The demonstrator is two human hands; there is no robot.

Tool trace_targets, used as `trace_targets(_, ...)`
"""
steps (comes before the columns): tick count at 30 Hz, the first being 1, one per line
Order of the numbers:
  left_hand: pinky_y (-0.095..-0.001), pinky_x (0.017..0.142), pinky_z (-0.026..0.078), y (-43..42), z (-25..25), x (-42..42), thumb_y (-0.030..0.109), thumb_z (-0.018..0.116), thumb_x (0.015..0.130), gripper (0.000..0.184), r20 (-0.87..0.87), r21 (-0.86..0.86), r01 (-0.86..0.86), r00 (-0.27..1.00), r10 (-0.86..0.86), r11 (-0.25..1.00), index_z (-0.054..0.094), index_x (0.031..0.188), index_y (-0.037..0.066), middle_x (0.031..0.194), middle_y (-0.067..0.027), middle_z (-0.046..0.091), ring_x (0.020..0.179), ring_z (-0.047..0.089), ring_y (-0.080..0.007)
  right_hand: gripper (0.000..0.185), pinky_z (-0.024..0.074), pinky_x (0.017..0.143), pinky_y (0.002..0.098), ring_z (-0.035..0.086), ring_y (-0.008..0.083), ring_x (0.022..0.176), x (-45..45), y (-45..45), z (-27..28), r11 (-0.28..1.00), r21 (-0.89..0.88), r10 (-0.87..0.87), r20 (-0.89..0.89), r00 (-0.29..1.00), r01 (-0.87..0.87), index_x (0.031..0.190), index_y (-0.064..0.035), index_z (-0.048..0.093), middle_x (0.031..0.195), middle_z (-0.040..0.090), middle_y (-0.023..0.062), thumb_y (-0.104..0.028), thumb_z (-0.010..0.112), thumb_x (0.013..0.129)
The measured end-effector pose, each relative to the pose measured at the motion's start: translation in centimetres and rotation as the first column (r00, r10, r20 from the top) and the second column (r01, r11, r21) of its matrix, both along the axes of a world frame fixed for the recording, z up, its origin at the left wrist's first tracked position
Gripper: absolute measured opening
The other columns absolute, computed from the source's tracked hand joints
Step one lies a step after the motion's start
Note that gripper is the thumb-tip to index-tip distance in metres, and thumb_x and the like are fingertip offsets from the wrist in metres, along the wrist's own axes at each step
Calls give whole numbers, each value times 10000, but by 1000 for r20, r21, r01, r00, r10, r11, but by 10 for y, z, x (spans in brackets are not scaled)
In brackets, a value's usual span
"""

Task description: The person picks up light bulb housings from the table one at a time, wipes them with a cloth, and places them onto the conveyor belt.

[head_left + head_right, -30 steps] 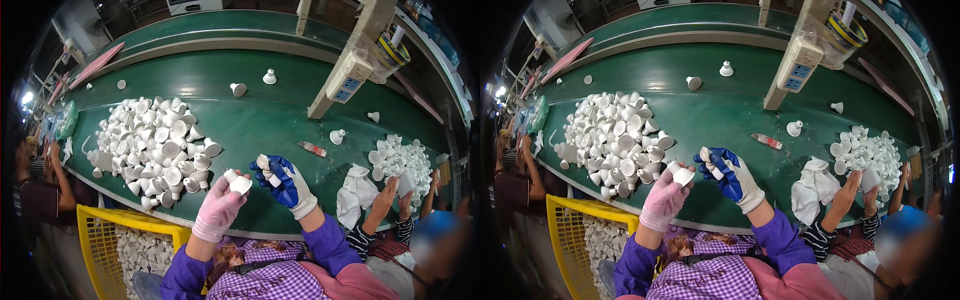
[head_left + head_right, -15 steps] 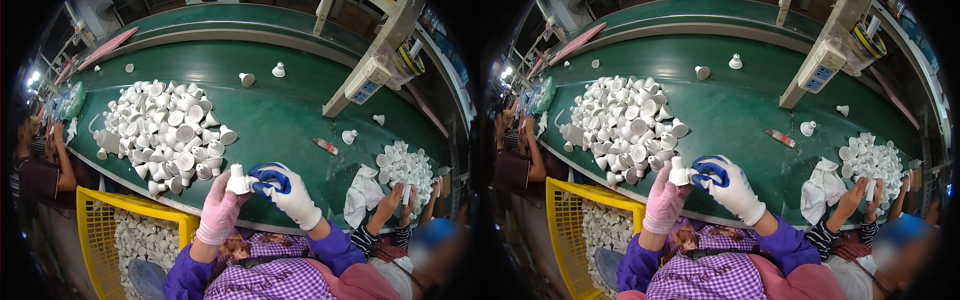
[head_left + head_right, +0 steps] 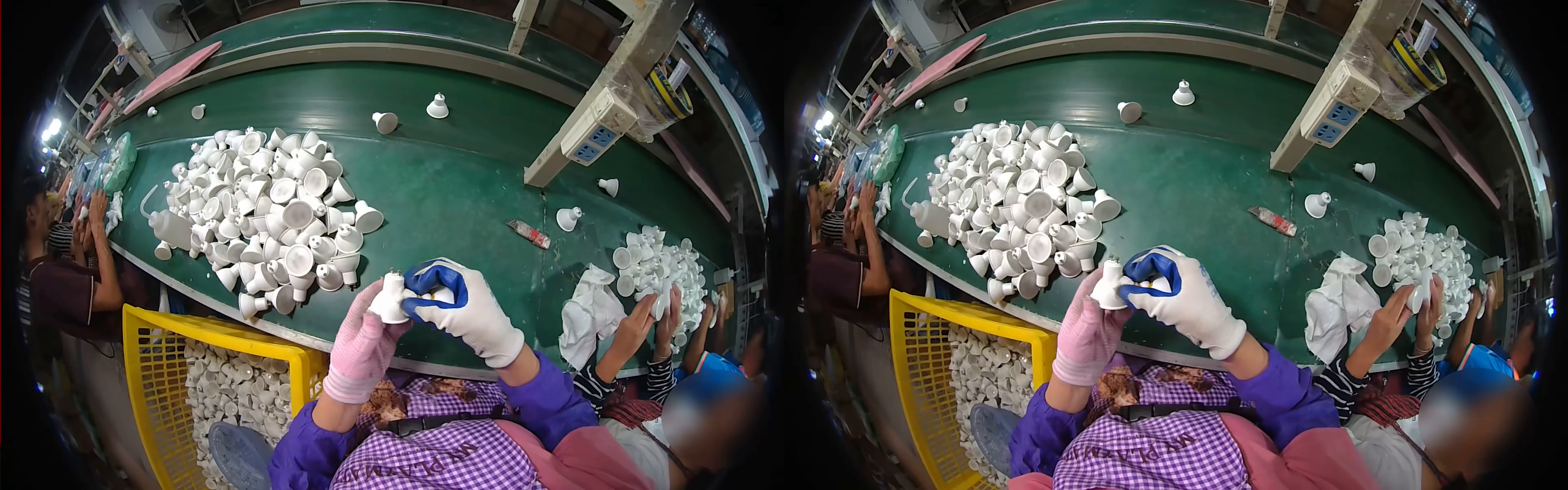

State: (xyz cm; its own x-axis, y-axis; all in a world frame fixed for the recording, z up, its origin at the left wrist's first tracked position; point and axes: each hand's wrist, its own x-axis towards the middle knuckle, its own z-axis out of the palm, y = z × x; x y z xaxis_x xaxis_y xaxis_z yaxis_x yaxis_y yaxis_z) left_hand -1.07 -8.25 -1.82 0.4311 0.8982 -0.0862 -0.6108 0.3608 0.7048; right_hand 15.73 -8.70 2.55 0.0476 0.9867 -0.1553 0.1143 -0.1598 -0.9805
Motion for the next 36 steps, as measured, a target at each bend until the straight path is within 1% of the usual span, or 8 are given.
trace_targets(9,-296,923,499,2,-5,-2,366,593,914,662,157,-96,103,984,-87,990,318,1378,-18,1284,-131,477,1153,526,-210,259,456,797,244,569,116,859,2,-8,-10,989,137,61,15,998,-62,947,7,634,977,611,54,-83,751,735)
trace_targets(12,-298,908,490,-1,-8,-3,278,608,918,581,-198,52,-11,980,21,999,354,1363,5,1266,-133,473,1124,531,-216,301,482,687,282,588,169,725,-10,-13,-6,995,86,-48,-28,998,51,981,-3,629,877,614,83,-134,755,740)
trace_targets(14,-316,892,480,1,-13,-4,180,628,896,516,-606,617,135,710,359,775,404,1335,26,1248,-143,457,1077,533,-223,348,482,667,269,596,162,721,-15,-12,-15,983,165,-85,19,996,81,1044,-6,620,865,614,93,-139,749,749)
trace_targets(18,-341,881,476,-7,-5,-1,116,648,866,502,-697,643,201,552,457,739,447,1320,47,1233,-160,437,1035,537,-231,332,470,661,228,573,75,765,-16,-12,-27,986,98,-119,-166,979,137,1048,-16,623,872,620,35,-115,755,761)
trace_targets(23,-331,1017,353,-8,2,7,346,624,903,679,-332,191,-124,925,183,974,322,1373,-40,1249,-147,466,1147,466,-202,208,473,797,231,579,101,912,-2,-9,-33,992,-90,-122,-409,905,94,908,-17,584,1036,633,66,5,723,756)
trace_targets(28,-318,999,366,-8,2,3,356,669,873,637,-339,121,-91,932,127,988,398,1292,-40,1200,-114,501,1122,482,-183,183,471,790,215,558,73,870,-2,-10,-25,999,6,-39,-524,851,50,902,-8,575,950,633,32,2,714,785)
trace_targets(34,-316,885,458,-8,-2,6,270,725,829,552,-473,327,-124,837,276,937,480,1241,-2,1153,-108,534,1029,557,-207,193,454,698,201,515,46,788,-7,-14,-20,998,-33,-62,-356,933,53,877,-19,565,941,633,20,-33,732,781)
trace_targets(36,-338,831,488,-3,-2,5,248,737,799,512,-612,681,57,590,526,730,530,1210,25,1143,-147,536,989,590,-263,198,440,655,197,493,39,749,-13,-15,-15,995,1,-97,-313,945,102,848,-26,557,914,630,6,-41,740,775)
